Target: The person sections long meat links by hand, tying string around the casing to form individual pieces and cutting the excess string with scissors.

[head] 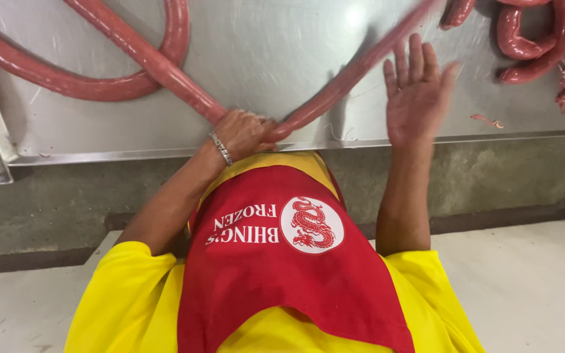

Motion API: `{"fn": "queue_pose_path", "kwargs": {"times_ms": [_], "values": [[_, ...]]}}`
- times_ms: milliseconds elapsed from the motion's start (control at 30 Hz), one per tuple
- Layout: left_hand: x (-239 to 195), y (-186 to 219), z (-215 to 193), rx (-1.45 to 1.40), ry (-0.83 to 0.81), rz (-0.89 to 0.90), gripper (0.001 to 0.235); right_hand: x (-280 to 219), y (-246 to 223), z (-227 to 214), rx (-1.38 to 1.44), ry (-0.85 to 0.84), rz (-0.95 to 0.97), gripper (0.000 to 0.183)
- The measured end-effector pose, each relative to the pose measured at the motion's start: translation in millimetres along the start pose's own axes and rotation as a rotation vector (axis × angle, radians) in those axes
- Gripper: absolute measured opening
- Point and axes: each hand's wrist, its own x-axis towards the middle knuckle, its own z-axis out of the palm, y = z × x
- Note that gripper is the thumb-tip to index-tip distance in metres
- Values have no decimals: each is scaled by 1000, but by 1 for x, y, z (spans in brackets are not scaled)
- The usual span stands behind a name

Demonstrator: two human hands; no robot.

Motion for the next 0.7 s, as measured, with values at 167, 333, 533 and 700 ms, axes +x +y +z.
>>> {"fn": "queue_pose_path", "kwargs": {"times_ms": [167,333,533,700], "values": [[-31,7,19,-20,120,-62,27,5,47,-6,-1728,-829,-220,81],[-66,11,23,-25,307,-105,32,34,87,-11,-1708,-1235,-694,29],[-76,36,3,-75,315,-431,50,57,116,-29,-1604,-1286,-823,27],[-69,48,9,9,276,-488,64,69,116,-32,-1519,-1310,-884,25]]}}
